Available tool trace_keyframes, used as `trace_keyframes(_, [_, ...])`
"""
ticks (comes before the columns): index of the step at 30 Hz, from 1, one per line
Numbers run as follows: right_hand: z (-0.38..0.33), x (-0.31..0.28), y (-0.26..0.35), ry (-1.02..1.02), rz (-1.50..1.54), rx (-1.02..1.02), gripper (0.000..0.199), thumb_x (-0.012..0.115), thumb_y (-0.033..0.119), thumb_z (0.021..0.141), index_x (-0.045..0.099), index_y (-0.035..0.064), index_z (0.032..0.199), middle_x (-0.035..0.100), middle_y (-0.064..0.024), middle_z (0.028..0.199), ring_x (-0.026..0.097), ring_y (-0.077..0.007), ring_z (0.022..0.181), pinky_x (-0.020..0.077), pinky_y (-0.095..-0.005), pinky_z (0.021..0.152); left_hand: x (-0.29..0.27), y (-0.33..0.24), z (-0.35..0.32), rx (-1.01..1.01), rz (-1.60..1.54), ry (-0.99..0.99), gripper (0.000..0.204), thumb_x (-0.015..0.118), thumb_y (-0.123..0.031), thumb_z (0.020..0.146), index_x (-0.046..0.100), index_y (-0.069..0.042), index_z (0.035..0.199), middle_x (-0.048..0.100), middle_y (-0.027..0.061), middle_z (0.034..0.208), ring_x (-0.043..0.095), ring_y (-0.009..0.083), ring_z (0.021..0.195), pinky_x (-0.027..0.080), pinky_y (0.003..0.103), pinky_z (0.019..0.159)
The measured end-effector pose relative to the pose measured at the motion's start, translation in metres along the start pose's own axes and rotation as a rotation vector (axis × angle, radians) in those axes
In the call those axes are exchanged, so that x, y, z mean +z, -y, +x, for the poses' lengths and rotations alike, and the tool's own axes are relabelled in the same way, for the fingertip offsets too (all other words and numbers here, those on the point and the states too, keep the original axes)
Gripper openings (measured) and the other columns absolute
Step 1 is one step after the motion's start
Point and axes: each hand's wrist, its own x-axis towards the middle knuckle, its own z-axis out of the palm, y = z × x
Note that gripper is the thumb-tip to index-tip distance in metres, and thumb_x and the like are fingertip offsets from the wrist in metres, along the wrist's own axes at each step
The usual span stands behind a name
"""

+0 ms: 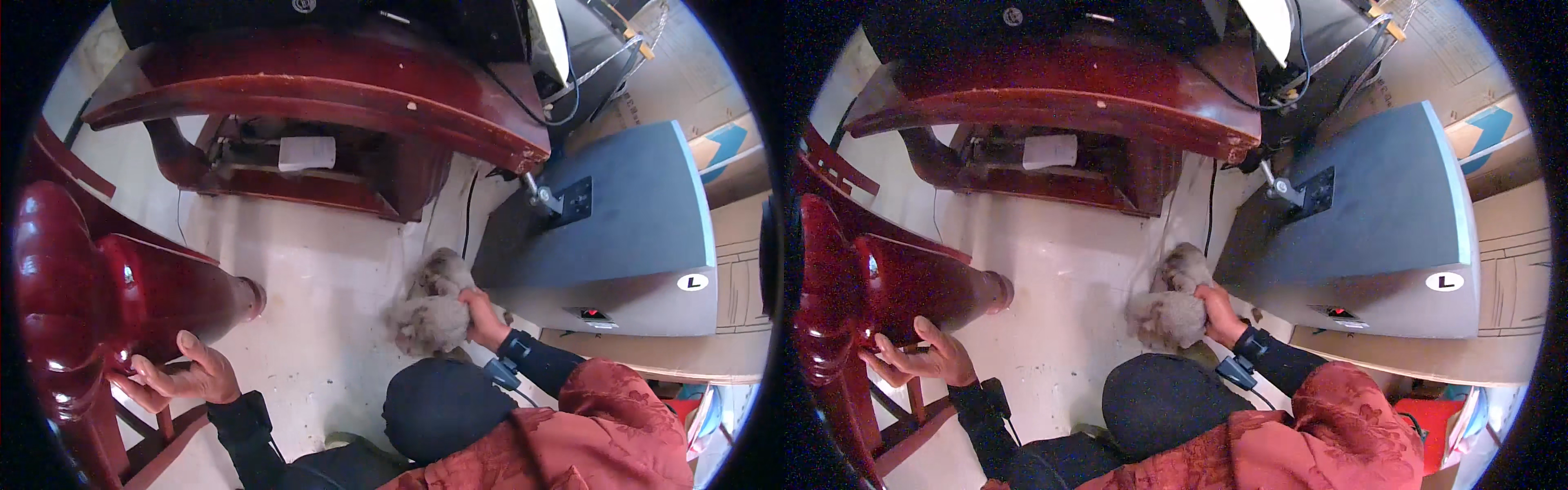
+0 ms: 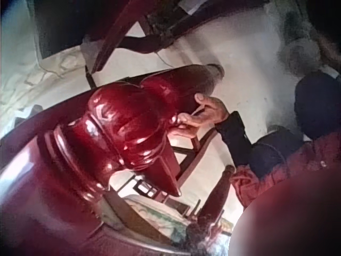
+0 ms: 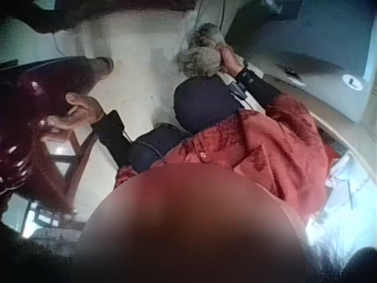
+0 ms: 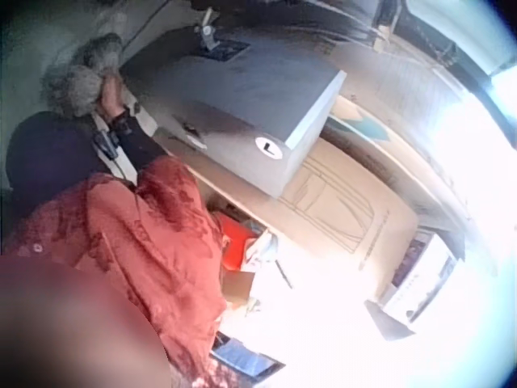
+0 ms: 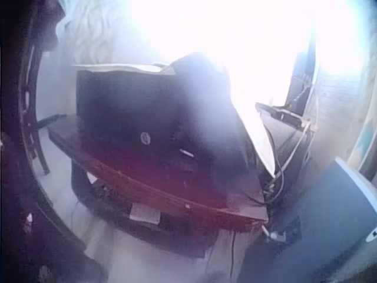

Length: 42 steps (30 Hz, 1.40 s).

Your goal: The person cleans the floor and furniture using a cloth. They wipe the floor, lift a sack to clean underneath, and clean the underside of a wooden table. The person then rinses the cloth in a bucket and continues wiping the floor.

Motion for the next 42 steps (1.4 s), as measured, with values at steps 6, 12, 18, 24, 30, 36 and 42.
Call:
trace_keyframes(6, [-0.011,-0.008,-0.007,0.190,0.254,0.192,0.042,0.051,0.018,0.081,0.060,0.0018,0.119,0.067,-0.0126,0.114,0.064,-0.0295,0.105,0.0480,-0.0441,0.101,-0.007,-0.071,-0.026,0.166,-0.417,0.387,0.037,0.069,-0.021,0.091,0.059,-0.009,0.125,0.053,0.0157,0.122,0.053,0.0359,0.114,0.047,0.046,0.094])
trace_keyframes(12, [-0.001,-0.019,0.004,0.263,0.235,0.225,0.046,0.051,0.015,0.078,0.060,-0.0015,0.120,0.067,-0.0148,0.115,0.064,-0.0303,0.109,0.0496,-0.0454,0.099,0.005,-0.111,-0.121,-0.483,-0.875,1.291,0.034,0.066,-0.019,0.093,0.062,-0.013,0.126,0.056,0.0104,0.117,0.057,0.0287,0.108,0.049,0.039,0.089])
trace_keyframes(18, [0.012,-0.020,-0.001,0.441,0.295,0.296,0.048,0.049,0.012,0.079,0.059,-0.0048,0.122,0.065,-0.0168,0.120,0.063,-0.0306,0.113,0.0494,-0.0450,0.101,-0.003,-0.127,-0.170,-1.060,-1.127,1.797,0.052,0.066,-0.024,0.093,0.049,-0.012,0.141,0.052,0.0073,0.133,0.053,0.0229,0.113,0.045,0.036,0.097])
trace_keyframes(24, [0.029,0.029,0.010,0.520,-0.002,0.221,0.047,0.056,0.007,0.077,0.060,-0.0042,0.123,0.068,-0.0126,0.113,0.064,-0.0253,0.109,0.0502,-0.0382,0.098,-0.018,-0.146,-0.126,-2.000,-1.649,1.731,0.065,0.057,-0.013,0.094,0.029,-0.009,0.153,0.044,0.0065,0.148,0.046,0.0214,0.132,0.042,0.038,0.108])
trace_keyframes(30, [0.042,0.038,0.038,0.466,-0.638,-0.299,0.037,0.057,-0.001,0.077,0.067,-0.0027,0.112,0.068,-0.0017,0.099,0.059,-0.0137,0.090,0.0467,-0.0278,0.083,-0.011,-0.134,-0.122,-2.027,-1.515,1.617,0.067,0.057,0.002,0.084,0.037,-0.006,0.148,0.054,0.0082,0.136,0.056,0.0213,0.121,0.046,0.035,0.103])
trace_keyframes(36, [0.031,0.029,0.057,0.503,-0.701,-0.318,0.039,0.055,-0.003,0.077,0.065,-0.0029,0.115,0.069,-0.0028,0.102,0.059,-0.0146,0.093,0.0463,-0.0275,0.084,0.001,-0.096,-0.125,-1.541,-1.637,1.621,0.044,0.058,0.002,0.075,0.062,-0.004,0.119,0.056,0.0043,0.123,0.053,0.0180,0.119,0.038,0.031,0.104])
trace_keyframes(42, [-0.002,0.054,0.091,0.712,-0.888,-0.556,0.044,0.049,-0.010,0.073,0.067,-0.0020,0.112,0.068,-0.0071,0.102,0.061,-0.0186,0.097,0.0461,-0.0293,0.089,0.000,-0.082,-0.085,-0.910,-1.479,1.637,0.027,0.068,-0.005,0.071,0.070,-0.012,0.097,0.042,0.0054,0.135,0.037,0.0236,0.135,0.025,0.036,0.114])
